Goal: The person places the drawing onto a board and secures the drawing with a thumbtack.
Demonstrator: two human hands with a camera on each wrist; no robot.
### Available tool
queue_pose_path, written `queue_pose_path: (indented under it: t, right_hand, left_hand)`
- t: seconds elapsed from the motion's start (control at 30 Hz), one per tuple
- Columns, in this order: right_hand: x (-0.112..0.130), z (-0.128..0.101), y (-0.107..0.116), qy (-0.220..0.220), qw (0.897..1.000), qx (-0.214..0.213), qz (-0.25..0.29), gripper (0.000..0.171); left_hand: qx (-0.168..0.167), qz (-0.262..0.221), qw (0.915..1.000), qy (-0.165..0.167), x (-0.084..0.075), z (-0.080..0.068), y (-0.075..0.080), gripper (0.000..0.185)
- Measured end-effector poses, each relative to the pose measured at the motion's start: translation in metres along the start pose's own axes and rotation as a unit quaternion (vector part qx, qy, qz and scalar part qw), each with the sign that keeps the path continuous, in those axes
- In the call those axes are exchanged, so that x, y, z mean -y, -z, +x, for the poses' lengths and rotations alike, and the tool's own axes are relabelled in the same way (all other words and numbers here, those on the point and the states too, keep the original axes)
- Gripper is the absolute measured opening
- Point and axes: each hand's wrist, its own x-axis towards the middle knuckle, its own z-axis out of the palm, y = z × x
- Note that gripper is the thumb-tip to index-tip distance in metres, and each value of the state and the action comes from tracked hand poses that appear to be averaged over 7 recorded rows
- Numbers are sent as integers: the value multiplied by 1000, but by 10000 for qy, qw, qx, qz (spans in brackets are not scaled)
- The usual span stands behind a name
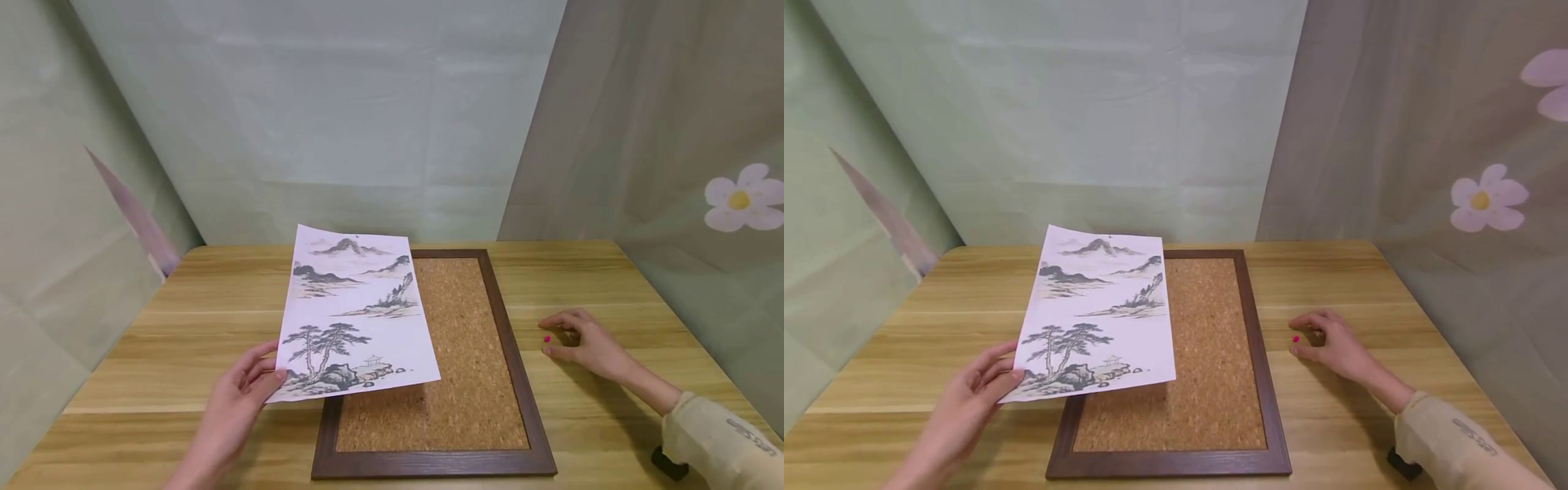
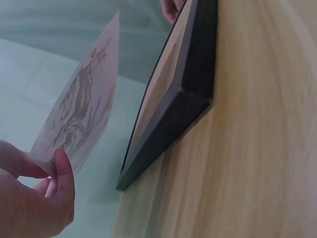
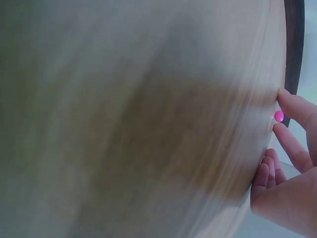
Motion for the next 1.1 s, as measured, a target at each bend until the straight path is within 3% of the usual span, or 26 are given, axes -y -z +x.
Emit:
queue_pose_path:
  t: [0.1,0.53,1.1]
  right_hand:
    - [1,8,-12,51,9999,-81,140,41]
    - [20,40,-17,170,9998,-79,70,37]
    - [42,58,-26,296,9990,-170,280,34]
  left_hand:
    - [-70,150,9999,28,-4,-2,-1,47]
    - [-252,123,9996,91,-10,-8,-5,48]
    - [-341,-159,9989,-285,-9,-10,-8,52]
